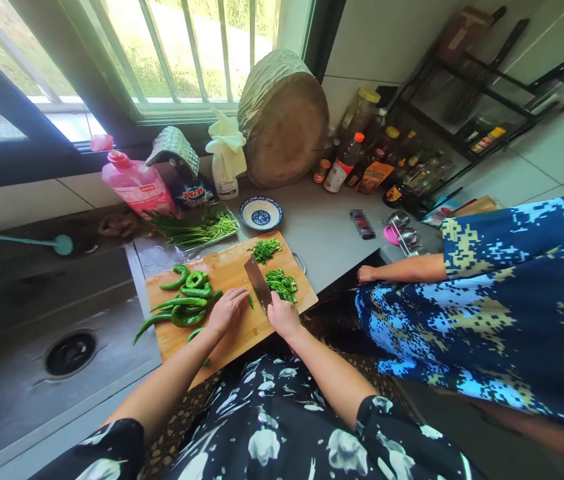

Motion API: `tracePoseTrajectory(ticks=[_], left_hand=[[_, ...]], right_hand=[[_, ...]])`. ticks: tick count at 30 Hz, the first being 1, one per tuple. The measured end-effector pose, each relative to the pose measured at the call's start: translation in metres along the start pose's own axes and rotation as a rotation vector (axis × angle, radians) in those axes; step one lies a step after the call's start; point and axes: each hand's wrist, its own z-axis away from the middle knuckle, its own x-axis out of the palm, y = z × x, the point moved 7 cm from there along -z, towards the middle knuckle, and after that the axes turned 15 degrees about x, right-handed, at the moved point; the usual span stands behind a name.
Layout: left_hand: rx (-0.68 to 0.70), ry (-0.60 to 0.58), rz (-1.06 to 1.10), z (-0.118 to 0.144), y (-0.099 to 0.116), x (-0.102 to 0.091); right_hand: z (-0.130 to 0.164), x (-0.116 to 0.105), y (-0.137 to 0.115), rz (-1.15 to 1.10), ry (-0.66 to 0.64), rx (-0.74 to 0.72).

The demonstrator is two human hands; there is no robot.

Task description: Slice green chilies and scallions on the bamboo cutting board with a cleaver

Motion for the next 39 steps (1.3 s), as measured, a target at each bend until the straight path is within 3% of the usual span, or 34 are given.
tracePoseTrajectory(ticks=[4, 7, 17, 31, 39], left_hand=[[-0.206, 0.157, -0.056, 0.005, -0.013, -0.019], [-0.257, 0.150, -0.029, 0.006, -0.015, -0.021], [-0.065, -0.048, -0.027, -0.006, -0.003, 0.006], [-0.089, -0.010, 0.056, 0.000, -0.010, 0.013], [-0.096, -0.061, 0.076, -0.001, -0.010, 0.012]], right_hand=[[0.008, 0.000, -0.006, 0.002, -0.012, -0.030], [0.011, 0.003, -0.017, 0.008, -0.013, -0.056], [0.011, 0.006, -0.027, 0.056, -0.006, -0.037], [0.012, 0.004, -0.033, 0.033, -0.016, -0.040], [0.003, 0.010, -0.040, 0.038, -0.033, -0.047]])
